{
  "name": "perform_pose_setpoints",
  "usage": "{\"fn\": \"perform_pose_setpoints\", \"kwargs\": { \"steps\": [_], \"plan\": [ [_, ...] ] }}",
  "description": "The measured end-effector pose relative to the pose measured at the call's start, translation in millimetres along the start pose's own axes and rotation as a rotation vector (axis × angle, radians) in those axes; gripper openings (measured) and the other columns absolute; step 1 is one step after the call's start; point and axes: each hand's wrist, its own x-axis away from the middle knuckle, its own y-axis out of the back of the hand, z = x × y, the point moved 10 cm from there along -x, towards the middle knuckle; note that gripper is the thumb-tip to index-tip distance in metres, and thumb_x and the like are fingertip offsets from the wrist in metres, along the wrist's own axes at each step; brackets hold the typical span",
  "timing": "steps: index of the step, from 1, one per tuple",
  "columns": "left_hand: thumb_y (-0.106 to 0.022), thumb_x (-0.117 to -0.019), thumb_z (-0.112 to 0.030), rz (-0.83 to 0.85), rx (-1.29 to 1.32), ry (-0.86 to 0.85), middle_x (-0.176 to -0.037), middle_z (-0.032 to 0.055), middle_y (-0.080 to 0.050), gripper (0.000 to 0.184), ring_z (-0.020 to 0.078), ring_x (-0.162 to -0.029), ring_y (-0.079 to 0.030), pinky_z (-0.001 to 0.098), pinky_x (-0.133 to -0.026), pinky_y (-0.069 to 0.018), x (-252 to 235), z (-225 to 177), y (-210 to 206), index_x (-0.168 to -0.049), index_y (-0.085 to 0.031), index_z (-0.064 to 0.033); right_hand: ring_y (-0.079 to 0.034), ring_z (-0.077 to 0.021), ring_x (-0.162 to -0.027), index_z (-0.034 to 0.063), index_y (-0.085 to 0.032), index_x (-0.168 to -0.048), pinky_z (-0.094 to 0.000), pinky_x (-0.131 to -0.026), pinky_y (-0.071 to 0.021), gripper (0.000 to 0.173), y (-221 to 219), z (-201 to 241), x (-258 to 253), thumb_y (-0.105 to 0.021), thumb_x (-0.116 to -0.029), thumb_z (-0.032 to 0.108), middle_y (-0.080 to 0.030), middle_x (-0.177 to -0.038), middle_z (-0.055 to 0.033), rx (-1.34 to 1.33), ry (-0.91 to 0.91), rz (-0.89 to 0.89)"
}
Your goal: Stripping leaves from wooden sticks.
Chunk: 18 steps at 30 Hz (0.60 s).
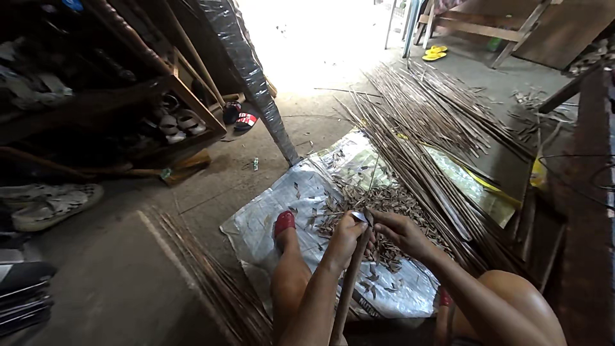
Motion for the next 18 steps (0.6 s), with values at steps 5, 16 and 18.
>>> {"fn": "perform_pose_setpoints", "kwargs": {
  "steps": [5, 16, 18],
  "plan": [
    [-0.036, -0.1071, -0.002, 0.080, 0.001, -0.005, -0.073, 0.0037, -0.061, 0.017, 0.0097, -0.055, -0.061, 0.0216, -0.049, -0.0524, 1.6, 0.0, -4.9, -0.122, -0.045, -0.0036, -0.071, -0.0335, -0.088, 0.0133, -0.065, -0.140, -0.0544, -0.077, -0.0567, 0.039, 19.0, 3.9, 0.4, -0.056, -0.1021, 0.020, -0.072, -0.108, -0.0184, 0.209, 0.040, -0.178],
    [-0.045, -0.1074, -0.005, 0.038, -0.145, -0.022, -0.081, 0.0043, -0.061, 0.016, 0.0100, -0.060, -0.062, 0.0241, -0.055, -0.0552, -4.8, 4.8, -6.5, -0.123, -0.045, 0.0002, -0.040, 0.0009, -0.044, 0.0104, -0.049, -0.139, -0.0150, -0.041, -0.0368, 0.040, -19.2, -16.7, 7.0, -0.035, -0.1074, 0.029, -0.049, -0.065, 0.0081, -0.970, -0.473, 0.150],
    [-0.049, -0.1063, -0.006, 0.090, -0.157, -0.020, -0.084, 0.0049, -0.064, 0.019, 0.0111, -0.063, -0.065, 0.0256, -0.058, -0.0577, -4.1, 7.8, -11.1, -0.124, -0.046, 0.0011, -0.041, -0.0001, -0.046, 0.0092, -0.053, -0.138, -0.0157, -0.042, -0.0367, 0.036, -13.1, -16.9, 6.6, -0.038, -0.1091, 0.024, -0.049, -0.067, 0.0068, -0.920, -0.486, 0.095]
  ]
}}
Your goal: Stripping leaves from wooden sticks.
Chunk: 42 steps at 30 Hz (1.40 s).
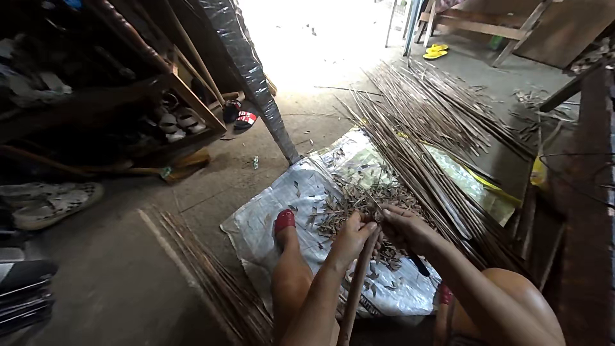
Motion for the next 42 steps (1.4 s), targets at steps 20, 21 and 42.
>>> {"fn": "perform_pose_setpoints", "kwargs": {
  "steps": [20, 21, 42],
  "plan": [
    [-0.038, -0.1093, -0.008, -0.007, 0.132, -0.004, -0.084, 0.0029, -0.061, 0.021, 0.0100, -0.065, -0.062, 0.0249, -0.061, -0.0556, -4.7, 4.1, -3.2, -0.126, -0.048, -0.0008, -0.040, 0.0003, -0.043, 0.0071, -0.056, -0.114, -0.0166, -0.041, -0.0356, 0.017, 6.4, -14.9, -8.2, -0.053, -0.0984, 0.001, -0.051, -0.060, 0.0054, -0.133, 0.010, -0.155],
    [-0.037, -0.1095, -0.008, 0.009, 0.130, -0.001, -0.085, 0.0030, -0.061, 0.022, 0.0101, -0.065, -0.062, 0.0248, -0.061, -0.0556, -5.2, 5.4, -4.8, -0.127, -0.048, -0.0010, -0.040, 0.0005, -0.043, 0.0074, -0.057, -0.112, -0.0163, -0.041, -0.0353, 0.016, 7.9, -15.5, -8.4, -0.054, -0.0971, 0.001, -0.051, -0.059, 0.0056, -0.137, 0.017, -0.160],
    [-0.060, -0.1040, -0.026, -0.039, -0.728, 0.001, -0.107, 0.0180, -0.067, 0.037, 0.0275, -0.094, -0.065, 0.0463, -0.088, -0.0518, -4.3, 1.4, -4.9, -0.130, -0.060, 0.0004, -0.049, -0.0023, -0.054, -0.0009, -0.064, -0.112, -0.0186, -0.048, -0.0403, 0.018, 17.4, 2.8, 0.9, -0.066, -0.0944, 0.001, -0.063, -0.080, -0.0010, 0.200, 0.014, -0.332]
  ]
}}
